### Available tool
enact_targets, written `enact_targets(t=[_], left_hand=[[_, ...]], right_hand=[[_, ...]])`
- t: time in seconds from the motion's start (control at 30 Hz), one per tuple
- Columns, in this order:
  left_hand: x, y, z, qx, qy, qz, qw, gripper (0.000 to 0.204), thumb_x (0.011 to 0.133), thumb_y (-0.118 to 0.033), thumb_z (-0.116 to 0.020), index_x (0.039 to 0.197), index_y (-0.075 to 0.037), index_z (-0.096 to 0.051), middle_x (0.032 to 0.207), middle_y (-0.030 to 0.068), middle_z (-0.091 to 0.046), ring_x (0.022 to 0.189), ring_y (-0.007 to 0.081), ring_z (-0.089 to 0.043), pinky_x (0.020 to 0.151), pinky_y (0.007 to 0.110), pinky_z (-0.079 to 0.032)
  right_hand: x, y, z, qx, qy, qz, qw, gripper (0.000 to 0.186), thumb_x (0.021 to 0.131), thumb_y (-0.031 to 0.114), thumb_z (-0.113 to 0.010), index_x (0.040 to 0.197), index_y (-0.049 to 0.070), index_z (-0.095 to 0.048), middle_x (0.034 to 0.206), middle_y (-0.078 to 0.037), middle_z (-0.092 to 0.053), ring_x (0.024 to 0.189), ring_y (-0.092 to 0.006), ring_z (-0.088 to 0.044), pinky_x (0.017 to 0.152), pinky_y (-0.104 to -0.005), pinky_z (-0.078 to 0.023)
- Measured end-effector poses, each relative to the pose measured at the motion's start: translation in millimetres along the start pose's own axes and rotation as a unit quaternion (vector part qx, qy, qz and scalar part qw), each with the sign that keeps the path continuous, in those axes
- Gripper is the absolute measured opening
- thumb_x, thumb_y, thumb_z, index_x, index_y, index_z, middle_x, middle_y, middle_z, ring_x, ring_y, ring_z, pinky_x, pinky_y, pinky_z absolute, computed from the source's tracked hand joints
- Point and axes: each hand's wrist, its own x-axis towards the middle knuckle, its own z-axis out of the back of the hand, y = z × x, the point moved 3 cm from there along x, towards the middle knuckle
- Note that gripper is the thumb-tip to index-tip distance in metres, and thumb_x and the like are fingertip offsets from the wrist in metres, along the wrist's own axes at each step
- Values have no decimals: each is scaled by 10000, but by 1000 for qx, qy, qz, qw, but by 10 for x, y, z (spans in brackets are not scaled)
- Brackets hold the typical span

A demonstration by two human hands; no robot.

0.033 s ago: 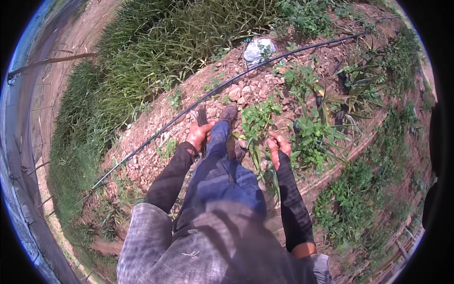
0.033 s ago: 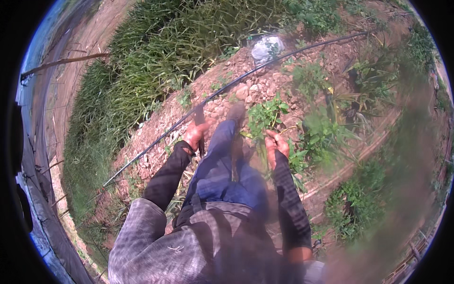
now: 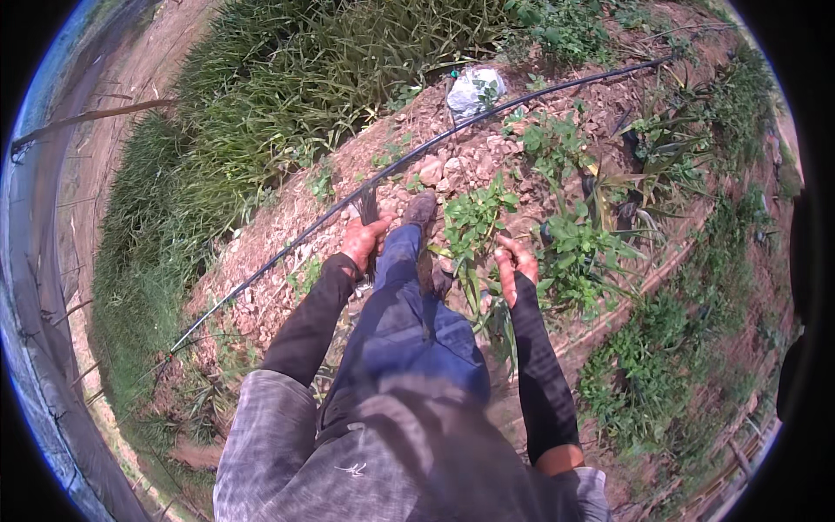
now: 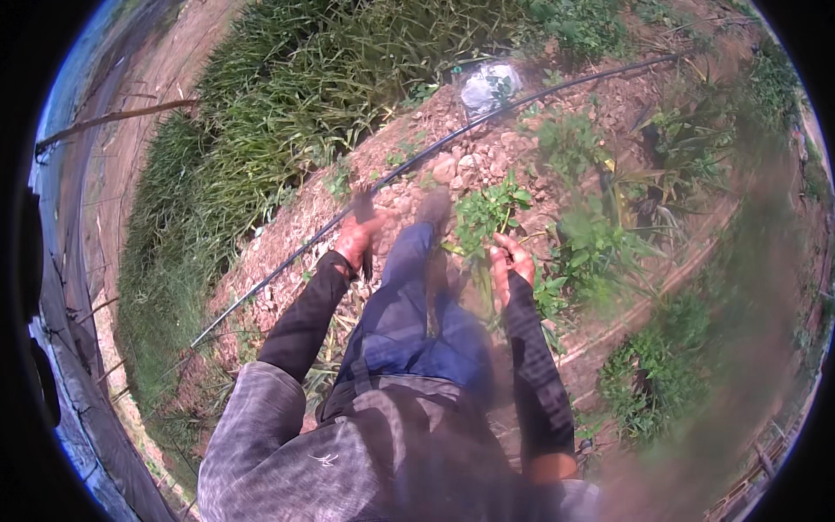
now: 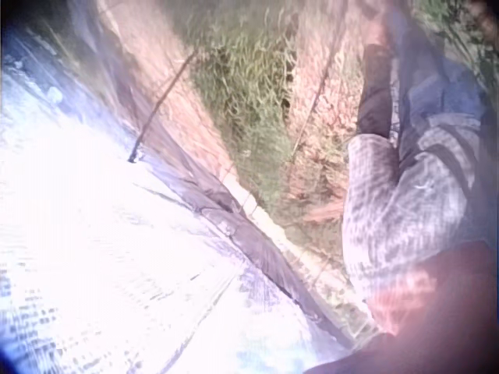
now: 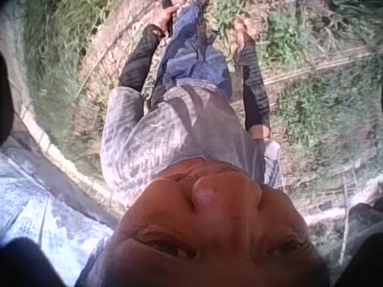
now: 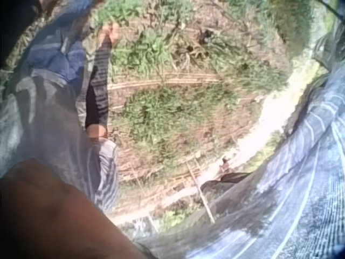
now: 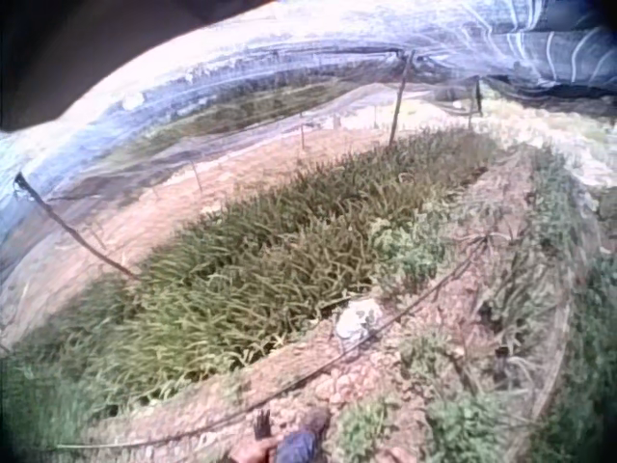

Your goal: The person walks through a garden and repeatedly ties black zip ties around a black irrigation pipe and a white support stake at multiple locations. The person handles zip ties and the pipe by hand, moving between plants to secure the pipe in place.

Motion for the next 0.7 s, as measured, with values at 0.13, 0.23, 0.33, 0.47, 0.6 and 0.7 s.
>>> enact_targets(t=[0.13, 0.23, 0.33, 0.47, 0.6, 0.7], left_hand=[[1149, -434, -57, 81, -51, -14, 995, 138, 839, -171, -668, 902, -51, -693, 578, -51, -489, 455, 56, -391, 417, 230, -265], [1963, -745, -253, 88, -36, -53, 994, 129, 823, -165, -678, 880, -49, -681, 554, -50, -463, 414, 60, -360, 385, 243, -241], [2717, -880, -325, 98, -56, -55, 992, 143, 821, -157, -688, 892, -38, -655, 549, -56, -445, 398, 56, -338, 375, 246, -228], [3285, -936, -368, 99, -60, -49, 992, 114, 834, -137, -680, 842, -67, -590, 532, -72, -411, 378, 50, -312, 358, 243, -201], [3549, -888, -366, 124, -27, -42, 991, 102, 848, -146, -667, 890, -66, -622, 535, -80, -398, 387, 42, -294, 369, 238, -197], [3731, -971, -483, 148, -35, -63, 986, 161, 839, -161, -685, 924, -25, -669, 541, -63, -422, 397, 53, -313, 390, 241, -234]], right_hand=[[1048, -224, -126, 13, -39, -1, 999, 284, 883, 105, -617, 1157, 31, -626, 845, 23, -596, 733, -45, -491, 672, -201, -419], [1862, -461, -297, 13, -38, -18, 999, 291, 891, 134, -619, 1157, 17, -620, 798, 58, -535, 676, -28, -430, 605, -186, -370], [2519, -597, -503, 43, -32, -6, 999, 296, 880, 106, -621, 1166, 33, -624, 766, 70, -509, 649, -19, -414, 580, -182, -363], [3115, -873, -730, 8, -57, -15, 998, 310, 873, 80, -616, 1180, 40, -627, 796, 64, -547, 671, -19, -431, 611, -182, -382], [3559, -1022, -829, -5, -51, 7, 999, 318, 875, 85, -602, 1185, 17, -621, 787, 38, -570, 674, -44, -453, 622, -210, -403], [3913, -1165, -969, -19, -40, -7, 999, 326, 862, 138, -603, 1171, 37, -630, 924, -93, -667, 750, -100, -586, 709, -259, -483]])
